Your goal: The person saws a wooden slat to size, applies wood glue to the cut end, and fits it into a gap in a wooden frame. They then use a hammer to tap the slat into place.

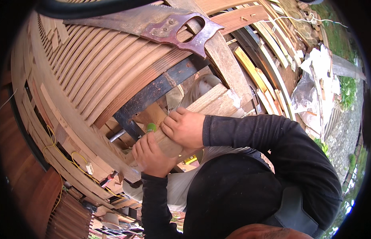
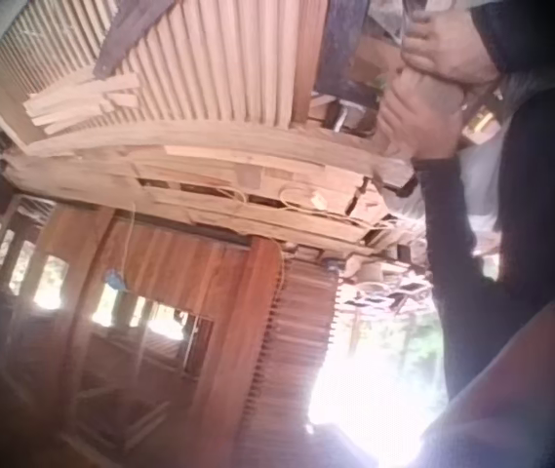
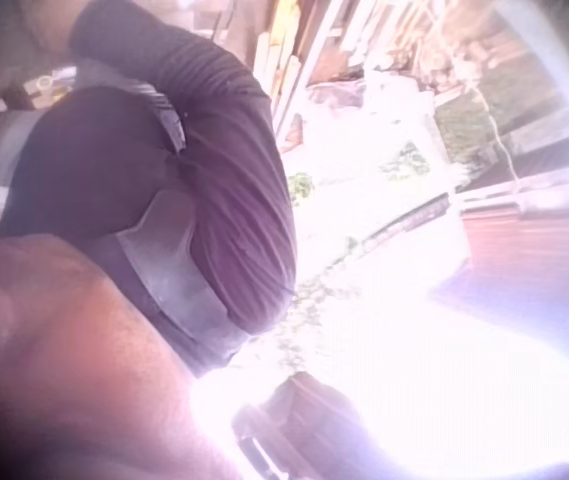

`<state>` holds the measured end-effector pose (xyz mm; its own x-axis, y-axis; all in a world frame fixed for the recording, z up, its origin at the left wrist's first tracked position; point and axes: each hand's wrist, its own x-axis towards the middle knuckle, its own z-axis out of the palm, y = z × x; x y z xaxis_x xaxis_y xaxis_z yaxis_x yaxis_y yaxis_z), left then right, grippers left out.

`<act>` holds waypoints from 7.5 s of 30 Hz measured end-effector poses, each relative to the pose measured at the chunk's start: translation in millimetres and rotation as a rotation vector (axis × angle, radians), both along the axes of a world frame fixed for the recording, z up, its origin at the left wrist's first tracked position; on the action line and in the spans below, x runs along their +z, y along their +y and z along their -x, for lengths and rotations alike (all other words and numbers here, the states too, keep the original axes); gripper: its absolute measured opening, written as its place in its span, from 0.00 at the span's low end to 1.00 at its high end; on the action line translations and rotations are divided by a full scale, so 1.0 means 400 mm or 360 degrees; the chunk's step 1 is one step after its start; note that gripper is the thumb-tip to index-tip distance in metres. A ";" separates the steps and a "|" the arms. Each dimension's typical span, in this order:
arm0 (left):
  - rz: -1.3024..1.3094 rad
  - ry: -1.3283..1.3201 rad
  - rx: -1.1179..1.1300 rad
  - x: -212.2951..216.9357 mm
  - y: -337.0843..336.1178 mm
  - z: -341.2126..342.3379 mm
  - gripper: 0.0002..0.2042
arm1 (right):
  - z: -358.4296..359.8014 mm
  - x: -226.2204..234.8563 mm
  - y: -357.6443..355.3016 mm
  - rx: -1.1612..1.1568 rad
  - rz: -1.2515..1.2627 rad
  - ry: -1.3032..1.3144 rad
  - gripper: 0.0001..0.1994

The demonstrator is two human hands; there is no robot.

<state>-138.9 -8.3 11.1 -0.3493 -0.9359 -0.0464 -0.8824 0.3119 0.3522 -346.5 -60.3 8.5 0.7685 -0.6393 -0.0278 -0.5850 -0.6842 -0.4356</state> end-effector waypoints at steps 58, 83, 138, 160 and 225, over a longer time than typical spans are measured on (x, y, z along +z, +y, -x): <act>0.0225 0.1996 0.2002 -0.209 0.670 -0.404 0.21 | 0.201 0.092 0.390 -0.0307 -0.0315 -0.0008 0.11; -0.0121 0.0880 0.1772 -0.062 0.643 -0.310 0.42 | 0.180 0.033 0.384 -0.0421 -0.0283 -0.0120 0.12; 0.0179 0.0666 0.0854 0.115 0.437 -0.091 0.16 | 0.321 0.153 0.205 -0.0896 0.0221 -0.0537 0.11; 0.0294 0.0142 0.0568 -0.034 0.046 0.106 0.18 | 0.445 -0.057 -0.091 -0.1449 -0.0002 -0.0390 0.33; 0.0320 -0.0058 0.0216 -0.013 0.083 0.113 0.50 | 0.496 0.021 0.328 -0.1451 0.0321 -0.0346 0.21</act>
